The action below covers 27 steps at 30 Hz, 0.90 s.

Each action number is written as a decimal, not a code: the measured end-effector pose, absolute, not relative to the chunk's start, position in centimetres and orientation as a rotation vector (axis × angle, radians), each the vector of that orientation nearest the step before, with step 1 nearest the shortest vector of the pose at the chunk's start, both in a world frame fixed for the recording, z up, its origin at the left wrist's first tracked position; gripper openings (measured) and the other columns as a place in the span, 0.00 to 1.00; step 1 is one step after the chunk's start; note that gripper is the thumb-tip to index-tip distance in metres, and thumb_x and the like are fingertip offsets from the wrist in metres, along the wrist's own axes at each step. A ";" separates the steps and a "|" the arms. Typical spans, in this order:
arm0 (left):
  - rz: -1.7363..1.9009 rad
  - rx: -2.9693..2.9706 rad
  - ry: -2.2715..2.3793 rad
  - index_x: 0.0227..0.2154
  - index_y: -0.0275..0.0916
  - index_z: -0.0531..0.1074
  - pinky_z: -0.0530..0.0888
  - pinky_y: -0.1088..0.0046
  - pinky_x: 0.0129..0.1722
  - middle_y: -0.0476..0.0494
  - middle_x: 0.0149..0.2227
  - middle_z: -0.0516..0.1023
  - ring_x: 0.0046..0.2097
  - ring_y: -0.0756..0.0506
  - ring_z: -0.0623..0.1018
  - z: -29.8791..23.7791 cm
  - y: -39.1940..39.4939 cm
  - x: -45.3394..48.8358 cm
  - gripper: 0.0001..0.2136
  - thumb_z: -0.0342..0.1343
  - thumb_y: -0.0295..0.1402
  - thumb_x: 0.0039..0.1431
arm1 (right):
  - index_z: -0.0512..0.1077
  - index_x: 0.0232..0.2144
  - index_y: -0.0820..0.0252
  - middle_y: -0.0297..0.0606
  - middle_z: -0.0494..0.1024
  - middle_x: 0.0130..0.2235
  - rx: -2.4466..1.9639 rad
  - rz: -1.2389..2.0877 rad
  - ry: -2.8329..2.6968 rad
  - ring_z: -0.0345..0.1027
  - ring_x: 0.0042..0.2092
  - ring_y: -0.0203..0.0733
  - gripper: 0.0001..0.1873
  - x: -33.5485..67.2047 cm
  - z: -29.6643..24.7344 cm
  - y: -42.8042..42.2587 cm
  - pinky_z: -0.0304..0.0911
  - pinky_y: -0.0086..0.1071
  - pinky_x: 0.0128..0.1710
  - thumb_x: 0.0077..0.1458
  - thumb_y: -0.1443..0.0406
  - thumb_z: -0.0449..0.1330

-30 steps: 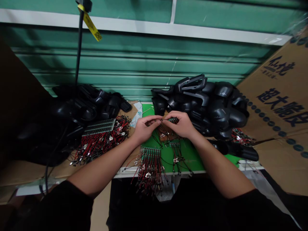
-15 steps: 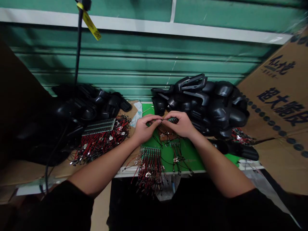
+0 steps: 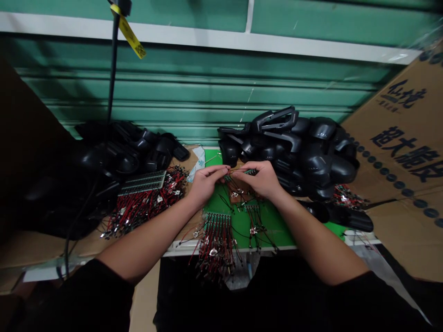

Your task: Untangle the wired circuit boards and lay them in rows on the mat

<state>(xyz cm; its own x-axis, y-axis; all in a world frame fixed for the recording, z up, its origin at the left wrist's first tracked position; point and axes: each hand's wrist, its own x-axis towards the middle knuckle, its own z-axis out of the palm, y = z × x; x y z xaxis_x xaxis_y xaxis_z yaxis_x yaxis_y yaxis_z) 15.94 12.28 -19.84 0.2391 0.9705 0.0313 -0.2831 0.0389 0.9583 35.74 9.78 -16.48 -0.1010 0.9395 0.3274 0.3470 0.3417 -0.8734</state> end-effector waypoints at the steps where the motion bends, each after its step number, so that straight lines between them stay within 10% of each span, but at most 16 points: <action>1: 1.150 1.094 0.821 0.39 0.38 0.86 0.69 0.71 0.36 0.41 0.41 0.85 0.32 0.51 0.73 -19.9 12.3 15.9 0.14 0.72 0.39 0.52 | 0.84 0.31 0.59 0.38 0.84 0.34 -1.177 0.786 -1.645 0.78 0.34 0.40 0.08 35.7 -16.4 9.8 0.72 0.33 0.39 0.53 0.60 0.72; 27: 1.333 1.598 0.892 0.39 0.38 0.85 0.68 0.69 0.33 0.42 0.35 0.81 0.33 0.48 0.73 -19.5 11.5 15.9 0.10 0.67 0.39 0.59 | 0.84 0.31 0.59 0.39 0.84 0.35 -1.110 0.768 -1.684 0.77 0.36 0.40 0.08 36.1 -17.1 10.1 0.71 0.35 0.42 0.53 0.60 0.72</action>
<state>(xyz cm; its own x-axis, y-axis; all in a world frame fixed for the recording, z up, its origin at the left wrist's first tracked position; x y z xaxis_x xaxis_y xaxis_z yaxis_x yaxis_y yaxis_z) 15.88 11.48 -19.48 0.1776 0.9085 0.3783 0.0031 -0.3849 0.9230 36.07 10.06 -17.13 -0.1428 0.9198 0.3654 0.3274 0.3923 -0.8596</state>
